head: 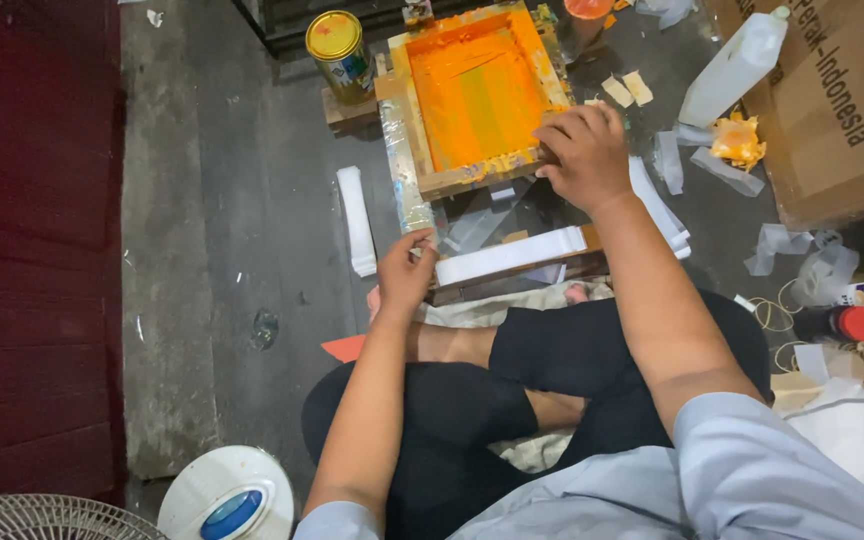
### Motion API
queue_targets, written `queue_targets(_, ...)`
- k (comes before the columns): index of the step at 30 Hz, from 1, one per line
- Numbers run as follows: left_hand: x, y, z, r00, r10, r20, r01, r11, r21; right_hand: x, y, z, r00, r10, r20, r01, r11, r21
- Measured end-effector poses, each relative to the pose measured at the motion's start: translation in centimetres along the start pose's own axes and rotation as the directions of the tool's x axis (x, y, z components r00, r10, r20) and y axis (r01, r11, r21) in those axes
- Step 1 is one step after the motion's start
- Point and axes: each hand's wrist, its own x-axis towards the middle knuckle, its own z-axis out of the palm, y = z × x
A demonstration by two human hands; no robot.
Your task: The person sits on the floor and performs manual screen printing. They place a white strip under a screen, use a squeegee to spread orange ink across the mesh, lift the screen to reveal the printed strip, and repeat the process with multiple strips.
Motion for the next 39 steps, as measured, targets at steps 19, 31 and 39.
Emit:
queue_targets(19, 1.5, -1.4, 0.8, 0.996, 0.049, -0.077, -0.059, 0.989, -0.134, -3.5, 0.3, 6.5, 0.903, 0.196, 0.382, -0.233, 0.971, 0.052)
queue_targets(31, 3.6, -2.3, 0.9, 0.997, -0.020, -0.070, 0.008, 0.986, -0.165, -1.3, 0.8, 1.1, 0.780, 0.347, 0.521, -0.503, 0.843, 0.191)
queue_targets(39, 4.7, -1.1, 0.8, 0.988, -0.134, -0.075, 0.118, 0.976, -0.180, 8.0, -0.5, 0.1, 0.623, 0.421, 0.659, -0.674, 0.717, 0.179)
